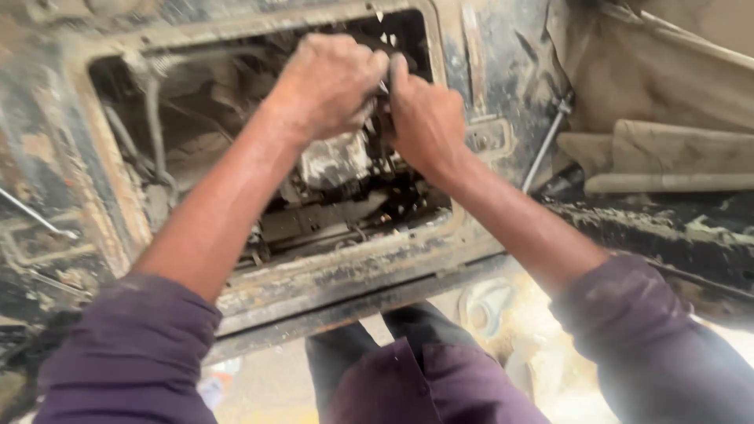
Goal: Repair or maintain the vehicle engine through an interior floor hatch using wrenches.
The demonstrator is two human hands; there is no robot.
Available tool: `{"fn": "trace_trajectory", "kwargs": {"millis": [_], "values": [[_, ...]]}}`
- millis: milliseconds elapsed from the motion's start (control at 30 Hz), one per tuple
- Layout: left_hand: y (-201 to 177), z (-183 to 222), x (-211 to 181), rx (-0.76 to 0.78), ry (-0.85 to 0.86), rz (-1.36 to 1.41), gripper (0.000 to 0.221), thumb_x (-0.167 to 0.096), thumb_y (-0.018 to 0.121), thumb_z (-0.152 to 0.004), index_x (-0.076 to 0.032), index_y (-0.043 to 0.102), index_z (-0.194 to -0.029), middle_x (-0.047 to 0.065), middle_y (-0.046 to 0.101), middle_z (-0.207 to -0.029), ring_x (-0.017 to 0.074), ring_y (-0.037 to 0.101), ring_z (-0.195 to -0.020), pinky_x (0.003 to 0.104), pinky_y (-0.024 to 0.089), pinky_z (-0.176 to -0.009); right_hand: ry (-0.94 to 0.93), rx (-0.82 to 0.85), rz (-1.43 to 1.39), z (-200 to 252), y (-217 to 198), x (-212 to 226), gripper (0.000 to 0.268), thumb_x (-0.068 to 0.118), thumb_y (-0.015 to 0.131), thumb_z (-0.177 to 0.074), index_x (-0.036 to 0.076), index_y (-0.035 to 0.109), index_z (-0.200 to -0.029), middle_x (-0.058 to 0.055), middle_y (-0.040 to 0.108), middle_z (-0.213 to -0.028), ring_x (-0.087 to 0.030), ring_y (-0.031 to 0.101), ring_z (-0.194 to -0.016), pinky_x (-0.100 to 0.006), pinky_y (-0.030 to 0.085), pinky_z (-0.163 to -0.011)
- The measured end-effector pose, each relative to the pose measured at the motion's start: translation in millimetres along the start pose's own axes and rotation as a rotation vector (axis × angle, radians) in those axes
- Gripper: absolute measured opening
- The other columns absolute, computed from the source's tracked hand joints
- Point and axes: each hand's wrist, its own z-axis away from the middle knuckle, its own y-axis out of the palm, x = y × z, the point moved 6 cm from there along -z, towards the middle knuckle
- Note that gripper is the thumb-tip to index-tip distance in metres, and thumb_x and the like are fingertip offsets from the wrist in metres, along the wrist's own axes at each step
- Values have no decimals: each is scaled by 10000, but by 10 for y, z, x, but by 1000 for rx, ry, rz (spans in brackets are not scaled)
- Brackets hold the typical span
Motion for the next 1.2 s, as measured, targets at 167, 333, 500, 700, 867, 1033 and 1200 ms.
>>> {"fn": "trace_trajectory", "kwargs": {"millis": [167, 333, 500, 700, 867, 1033, 1200], "values": [[194, 18, 56, -72, -42, -3, 118, -187, 668, -884, -86, 634, -831, 76, 668, -736, 232, 675, -698, 385, 545, -630, -45, 78, 65, -116, 115, -14, 605, 221, 845, -736, -11, 483, -1162, -133, 694, -770, -328, 692, -619, -445, 525, -500], [395, 483, -223, -533, -337, -173, 75, -213, 696, -781, -169, 644, -749, 44, 638, -689, 222, 642, -701, 407, 530, -630, -175, 242, 84, -146, 396, -42, 597, 310, 711, -1027, -129, 474, -1355, -160, 672, -739, -246, 651, -499, -395, 495, -383], [499, 409, -483, -322, -671, 97, 41, -109, 642, -942, -92, 677, -930, 86, 667, -852, 270, 661, -889, 425, 548, -777, -694, -152, 172, -130, 68, -61, 433, 388, 712, -833, 49, 647, -1093, -36, 686, -790, -194, 667, -664, -352, 520, -543], [181, 275, -873, -105, -1254, 378, 313, -367, 758, -817, -90, 712, -957, 91, 719, -812, 317, 724, -746, 455, 566, -612, -1270, -352, 328, -298, 166, -277, 206, 298, 787, -860, 159, 642, -817, 20, 623, -676, -148, 621, -607, -317, 504, -530], [448, 476, -876, -185, -1182, 444, 312, -361, 711, -873, -77, 688, -1000, 117, 720, -825, 280, 731, -731, 447, 586, -630, -748, -536, 48, -88, 50, 34, 192, 315, 769, -969, 145, 695, -920, -68, 696, -981, -224, 661, -940, -418, 466, -924], [-19, 421, -413, -348, -1124, 1098, 386, -317, 495, -1016, 16, 473, -1209, 104, 686, -801, 226, 736, -628, 356, 597, -580, -191, -839, -90, -22, 253, -61, 319, 402, 792, -940, 160, 660, -1100, -115, 670, -1302, -282, 609, -1267, -469, 323, -1222], [154, 448, -98, 164, -930, 687, 458, -243, 532, -1046, 6, 458, -1422, 137, 715, -854, 244, 699, -686, 397, 592, -536, 40, -805, -921, 243, 125, -178, 500, 274, 668, -1084, 157, 438, -1512, -64, 521, -1493, -241, 438, -1482, -385, 276, -1307]]}}
